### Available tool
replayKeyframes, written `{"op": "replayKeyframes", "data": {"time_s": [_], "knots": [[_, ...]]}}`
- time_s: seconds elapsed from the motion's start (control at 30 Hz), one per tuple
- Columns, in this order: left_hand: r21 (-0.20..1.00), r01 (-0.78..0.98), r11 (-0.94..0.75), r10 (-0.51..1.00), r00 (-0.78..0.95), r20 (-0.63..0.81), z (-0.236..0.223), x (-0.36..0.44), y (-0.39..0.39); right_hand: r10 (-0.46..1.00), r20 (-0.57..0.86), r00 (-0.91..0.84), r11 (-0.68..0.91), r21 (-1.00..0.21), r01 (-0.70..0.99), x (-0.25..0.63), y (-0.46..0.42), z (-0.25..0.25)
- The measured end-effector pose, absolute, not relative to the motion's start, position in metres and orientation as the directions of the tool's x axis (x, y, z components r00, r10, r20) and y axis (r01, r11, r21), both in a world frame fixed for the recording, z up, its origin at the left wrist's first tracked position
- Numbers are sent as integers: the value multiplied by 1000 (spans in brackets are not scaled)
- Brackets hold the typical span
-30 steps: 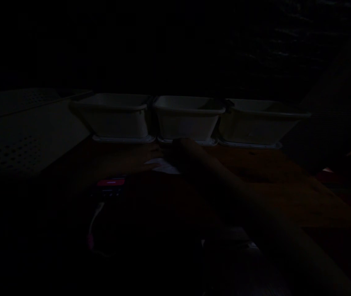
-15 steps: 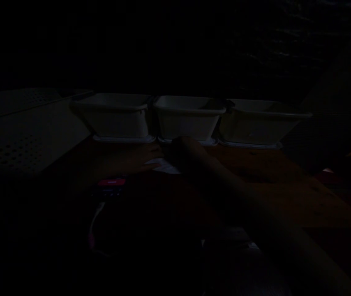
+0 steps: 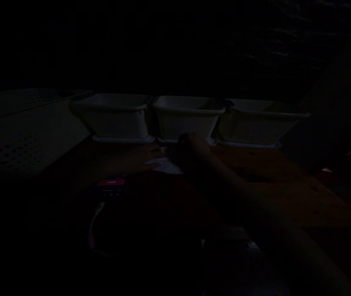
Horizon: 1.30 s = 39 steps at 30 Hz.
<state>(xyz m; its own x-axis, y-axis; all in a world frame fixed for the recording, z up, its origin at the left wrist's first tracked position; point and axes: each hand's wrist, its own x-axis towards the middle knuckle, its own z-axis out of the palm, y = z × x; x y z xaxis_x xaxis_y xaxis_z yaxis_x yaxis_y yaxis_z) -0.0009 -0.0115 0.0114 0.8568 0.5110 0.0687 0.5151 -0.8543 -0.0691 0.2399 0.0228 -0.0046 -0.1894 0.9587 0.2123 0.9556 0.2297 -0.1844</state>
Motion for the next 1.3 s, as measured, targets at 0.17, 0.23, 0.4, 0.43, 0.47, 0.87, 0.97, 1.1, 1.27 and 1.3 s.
{"op": "replayKeyframes", "data": {"time_s": [0.17,0.23,0.4,0.43,0.47,0.87,0.97,1.1,1.27,1.3], "knots": [[-119,499,-858,494,867,71,11,-1,-11,959,232,-162,199,-146,969,247,29,-8],[-111,503,-857,498,864,65,10,-1,-11,962,225,-152,188,-151,970,247,29,-9],[-73,496,-865,490,868,85,9,-2,-10,968,190,-163,205,-223,953,246,25,-4],[-70,493,-867,487,869,86,8,-3,-10,968,185,-168,209,-231,950,245,24,-3],[-67,493,-867,487,869,89,8,-3,-9,969,178,-173,212,-232,949,245,24,-2],[-73,499,-864,492,866,93,8,-2,-9,974,153,-169,199,-212,957,245,24,-3],[-66,518,-853,514,855,73,10,-1,-10,973,150,-177,207,-222,953,244,24,-2],[-47,539,-841,537,842,49,10,-1,-11,977,135,-164,192,-229,954,244,25,-3],[-70,514,-855,510,858,68,8,-3,-9,972,154,-176,209,-238,949,249,27,-3],[-81,513,-855,509,858,70,8,-3,-9,971,161,-177,212,-239,948,250,27,-3]]}}
